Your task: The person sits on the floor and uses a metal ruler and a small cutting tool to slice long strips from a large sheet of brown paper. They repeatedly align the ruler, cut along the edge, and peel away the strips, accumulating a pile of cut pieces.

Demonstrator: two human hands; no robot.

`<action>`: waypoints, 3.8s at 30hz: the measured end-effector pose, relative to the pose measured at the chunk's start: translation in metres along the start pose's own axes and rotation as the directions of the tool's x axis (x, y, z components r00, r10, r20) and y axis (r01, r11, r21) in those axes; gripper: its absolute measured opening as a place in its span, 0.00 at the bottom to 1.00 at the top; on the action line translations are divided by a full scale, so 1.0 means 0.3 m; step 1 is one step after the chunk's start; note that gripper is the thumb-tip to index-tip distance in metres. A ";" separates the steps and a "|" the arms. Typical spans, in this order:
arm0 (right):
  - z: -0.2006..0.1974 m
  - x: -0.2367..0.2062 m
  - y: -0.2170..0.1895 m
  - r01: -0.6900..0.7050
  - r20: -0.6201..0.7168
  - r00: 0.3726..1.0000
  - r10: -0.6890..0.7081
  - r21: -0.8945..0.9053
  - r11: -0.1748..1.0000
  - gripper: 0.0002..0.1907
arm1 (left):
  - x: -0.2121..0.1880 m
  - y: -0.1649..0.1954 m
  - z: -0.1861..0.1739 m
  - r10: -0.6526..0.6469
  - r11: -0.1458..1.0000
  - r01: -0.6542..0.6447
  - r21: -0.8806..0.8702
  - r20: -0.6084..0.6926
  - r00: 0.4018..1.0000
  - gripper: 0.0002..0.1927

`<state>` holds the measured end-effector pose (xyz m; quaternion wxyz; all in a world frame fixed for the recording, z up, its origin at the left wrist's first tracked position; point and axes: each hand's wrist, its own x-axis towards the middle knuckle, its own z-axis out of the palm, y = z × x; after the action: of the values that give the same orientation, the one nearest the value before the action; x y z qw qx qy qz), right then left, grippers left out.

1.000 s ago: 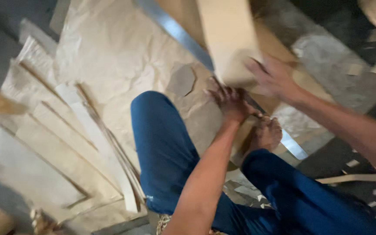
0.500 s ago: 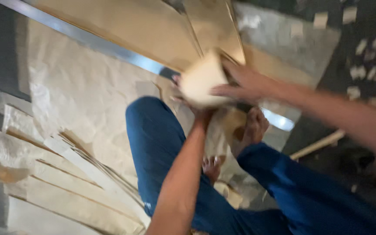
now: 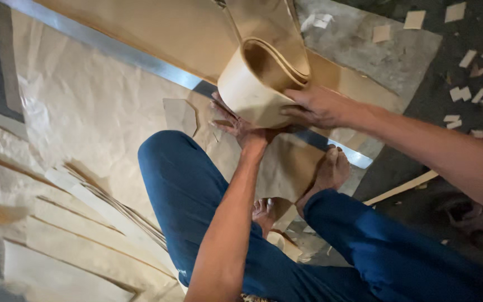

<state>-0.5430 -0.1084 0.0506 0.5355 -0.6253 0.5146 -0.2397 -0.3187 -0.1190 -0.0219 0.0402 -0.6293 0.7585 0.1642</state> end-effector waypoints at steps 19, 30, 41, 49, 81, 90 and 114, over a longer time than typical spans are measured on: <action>0.239 -1.312 -0.053 -0.997 0.286 0.054 0.957 0.072 0.035 0.23 | 0.000 0.032 -0.073 -0.095 0.995 0.098 0.002 0.274 0.957 0.92; -0.058 -0.487 -0.176 -0.582 -0.075 0.711 0.699 0.496 0.644 0.23 | -0.251 0.097 -0.378 0.153 0.287 0.664 -0.690 0.717 0.680 0.46; -0.028 -0.334 -0.075 -0.484 0.327 0.747 0.578 -0.328 0.811 0.44 | 0.520 -0.276 -0.696 -0.042 -0.475 0.302 -0.827 0.364 0.931 0.14; -0.109 -0.219 0.272 -0.677 -0.537 0.726 0.429 -0.452 0.581 0.25 | 1.027 -0.399 -0.603 -0.292 -0.060 0.065 -0.996 0.079 0.953 0.14; 0.707 -0.253 -0.030 -0.684 -0.759 0.202 0.619 0.342 0.644 0.34 | 0.854 -0.897 -0.361 0.516 0.852 -0.519 0.064 -0.261 0.816 0.36; 0.711 -0.427 0.047 -0.825 -0.843 0.053 0.535 0.265 0.499 0.38 | 0.804 -0.801 -0.433 0.446 0.868 -0.493 -0.059 -0.346 0.826 0.35; 0.772 -0.592 -0.089 -0.875 -0.752 0.106 0.650 0.241 0.421 0.35 | 0.649 -0.935 -0.506 0.579 0.812 -0.579 0.075 -0.240 0.779 0.62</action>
<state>-0.3988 0.1467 0.0474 0.2175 -0.1606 0.9586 -0.0892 -0.0649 -0.3910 0.0133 -0.1093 -0.3816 0.9136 0.0884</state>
